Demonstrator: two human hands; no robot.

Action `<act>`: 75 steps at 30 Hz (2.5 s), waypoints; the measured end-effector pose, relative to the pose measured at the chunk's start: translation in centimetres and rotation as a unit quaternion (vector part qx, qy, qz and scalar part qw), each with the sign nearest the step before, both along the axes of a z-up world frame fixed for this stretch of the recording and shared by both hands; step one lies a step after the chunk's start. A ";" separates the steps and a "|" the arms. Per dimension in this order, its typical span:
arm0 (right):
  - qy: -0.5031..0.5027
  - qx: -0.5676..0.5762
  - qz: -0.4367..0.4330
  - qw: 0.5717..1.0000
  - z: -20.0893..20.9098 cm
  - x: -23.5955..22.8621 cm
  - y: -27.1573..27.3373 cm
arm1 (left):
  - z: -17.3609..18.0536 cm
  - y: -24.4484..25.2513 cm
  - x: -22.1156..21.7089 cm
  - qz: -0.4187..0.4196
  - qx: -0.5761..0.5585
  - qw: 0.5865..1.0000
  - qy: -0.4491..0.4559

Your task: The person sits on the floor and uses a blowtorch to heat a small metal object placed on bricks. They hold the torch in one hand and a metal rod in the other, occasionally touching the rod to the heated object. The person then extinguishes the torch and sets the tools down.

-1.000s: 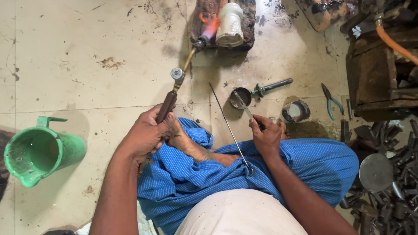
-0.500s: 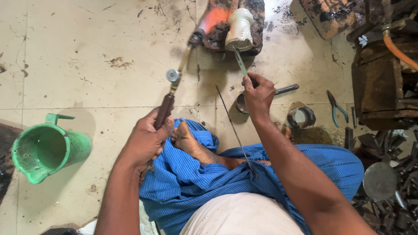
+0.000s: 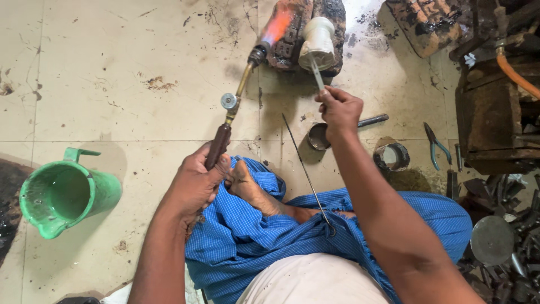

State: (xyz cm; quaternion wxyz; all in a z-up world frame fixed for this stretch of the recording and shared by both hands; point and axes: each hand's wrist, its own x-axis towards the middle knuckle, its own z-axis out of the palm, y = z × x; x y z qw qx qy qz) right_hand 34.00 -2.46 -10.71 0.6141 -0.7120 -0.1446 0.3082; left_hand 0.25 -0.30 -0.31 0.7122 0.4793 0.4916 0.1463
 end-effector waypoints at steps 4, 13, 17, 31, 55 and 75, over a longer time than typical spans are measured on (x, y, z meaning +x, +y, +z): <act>0.157 0.059 0.009 0.986 -1.2 2.9 -1.4 | -0.3 -0.2 0.9 -0.015 0.000 0.999 0.032; 0.129 0.045 0.005 0.991 -2.9 3.6 -3.7 | 0.7 -0.4 3.8 -0.073 -0.027 0.997 0.026; 0.117 0.036 0.001 0.993 -2.3 3.3 -3.7 | 0.9 -0.2 4.6 -0.080 -0.029 0.995 0.055; 0.118 0.029 -0.021 0.992 -2.0 2.9 -4.2 | 0.7 -0.8 5.0 -0.093 0.008 0.995 0.033; 0.226 0.130 -0.048 0.964 -6.1 -0.5 -1.7 | 1.7 -0.7 4.9 -0.045 0.001 0.998 0.034; -0.247 -0.035 0.153 0.956 -0.1 10.9 -3.4 | 1.6 -0.7 5.2 -0.035 0.015 0.998 0.055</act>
